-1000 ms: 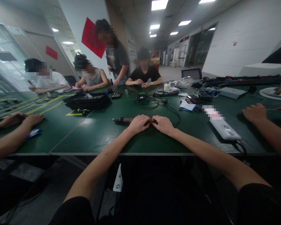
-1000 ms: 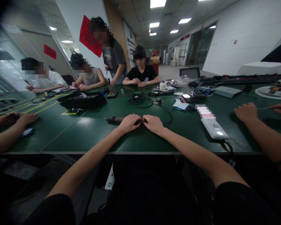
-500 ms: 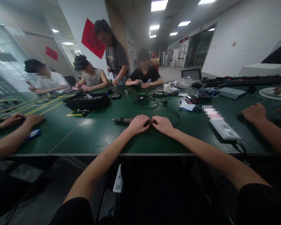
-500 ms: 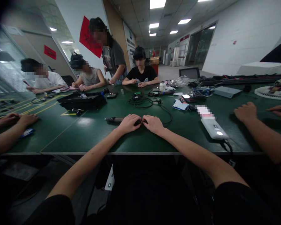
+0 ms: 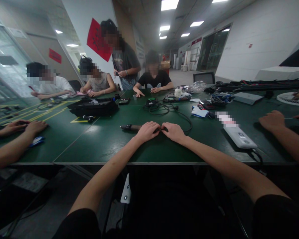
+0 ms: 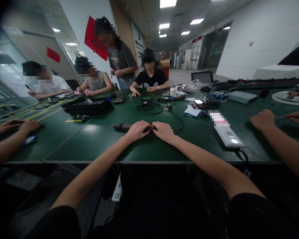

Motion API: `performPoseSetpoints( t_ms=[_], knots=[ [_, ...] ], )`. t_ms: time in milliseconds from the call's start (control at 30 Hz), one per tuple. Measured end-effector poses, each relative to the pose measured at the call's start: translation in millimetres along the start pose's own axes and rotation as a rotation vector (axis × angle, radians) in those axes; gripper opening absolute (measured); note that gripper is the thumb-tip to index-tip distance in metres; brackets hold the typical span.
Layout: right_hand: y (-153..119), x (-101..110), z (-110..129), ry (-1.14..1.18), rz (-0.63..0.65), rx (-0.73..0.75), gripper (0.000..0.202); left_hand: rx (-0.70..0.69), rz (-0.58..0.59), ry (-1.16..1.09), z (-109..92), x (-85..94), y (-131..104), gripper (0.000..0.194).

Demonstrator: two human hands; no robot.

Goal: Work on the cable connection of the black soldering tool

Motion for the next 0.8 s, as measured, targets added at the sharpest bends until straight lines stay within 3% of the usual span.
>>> performPoseSetpoints(
  t_ms=[800],
  knots=[
    [-0.2,2.1,1.2,-0.005,-0.002,0.000,0.009,-0.009,0.001,-0.026,0.4,0.6,-0.4,0.020]
  ],
)
Point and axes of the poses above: each hand's wrist, its own y-axis towards the middle knuckle, its own x-axis out of the back of the hand, z = x × y, the point moved 8 cm from there along y, towards the middle knuckle, and after that the axes turned 9 degrees about -y, right-handed, at the moved point
